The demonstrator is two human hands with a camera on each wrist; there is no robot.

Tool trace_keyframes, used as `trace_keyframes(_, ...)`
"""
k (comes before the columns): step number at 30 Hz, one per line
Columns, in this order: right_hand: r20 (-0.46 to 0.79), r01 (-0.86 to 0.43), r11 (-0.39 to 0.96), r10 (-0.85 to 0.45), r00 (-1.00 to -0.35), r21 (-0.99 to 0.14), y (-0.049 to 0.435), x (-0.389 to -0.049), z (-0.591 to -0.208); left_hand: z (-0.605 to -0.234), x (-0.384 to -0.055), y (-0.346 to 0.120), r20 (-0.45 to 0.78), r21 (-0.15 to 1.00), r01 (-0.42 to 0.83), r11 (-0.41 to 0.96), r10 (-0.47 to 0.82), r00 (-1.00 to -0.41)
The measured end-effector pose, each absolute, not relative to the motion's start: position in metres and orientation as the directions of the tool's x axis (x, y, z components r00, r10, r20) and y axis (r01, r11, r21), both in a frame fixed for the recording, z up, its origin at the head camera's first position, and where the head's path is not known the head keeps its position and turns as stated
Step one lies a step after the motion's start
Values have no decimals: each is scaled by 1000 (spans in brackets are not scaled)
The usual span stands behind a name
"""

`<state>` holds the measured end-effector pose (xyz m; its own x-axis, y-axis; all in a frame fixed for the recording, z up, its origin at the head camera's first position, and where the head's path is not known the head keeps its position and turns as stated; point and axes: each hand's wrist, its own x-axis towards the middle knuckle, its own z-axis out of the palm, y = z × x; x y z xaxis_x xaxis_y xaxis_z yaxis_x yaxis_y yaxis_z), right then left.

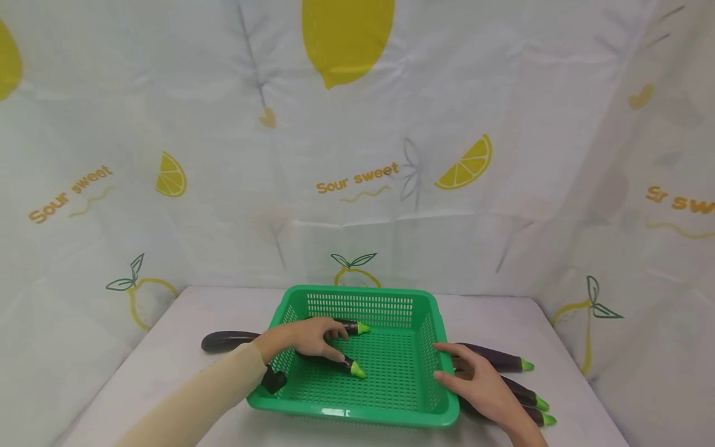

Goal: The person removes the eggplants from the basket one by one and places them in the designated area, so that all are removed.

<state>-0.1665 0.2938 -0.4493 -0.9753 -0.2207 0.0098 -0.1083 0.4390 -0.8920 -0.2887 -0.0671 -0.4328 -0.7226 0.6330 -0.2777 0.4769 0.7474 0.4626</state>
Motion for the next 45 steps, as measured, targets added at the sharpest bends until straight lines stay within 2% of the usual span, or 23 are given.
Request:
trace_keyframes(4,9,-107,442,-218,-976,-891,294,-166,-449,-436,-290,-68,-282,470,466,750,628,-726)
trace_keyframes(14,13,-110,445,-217,-976,-889,293,-166,-449,-443,-283,-65,-333,488,467,737,652,-681)
trace_keyframes(22,-5,-88,446,-204,-979,-890,291,-166,-449,-447,-282,-63,-329,472,472,745,645,-689)
trace_keyframes(33,5,-98,445,-205,-979,-890,293,-166,-449,-433,-282,-63,-250,491,501,712,667,-702)
trace_keyframes(45,9,-106,440,-217,-976,-892,293,-166,-449,-398,-282,-70,-130,586,519,623,704,-698)
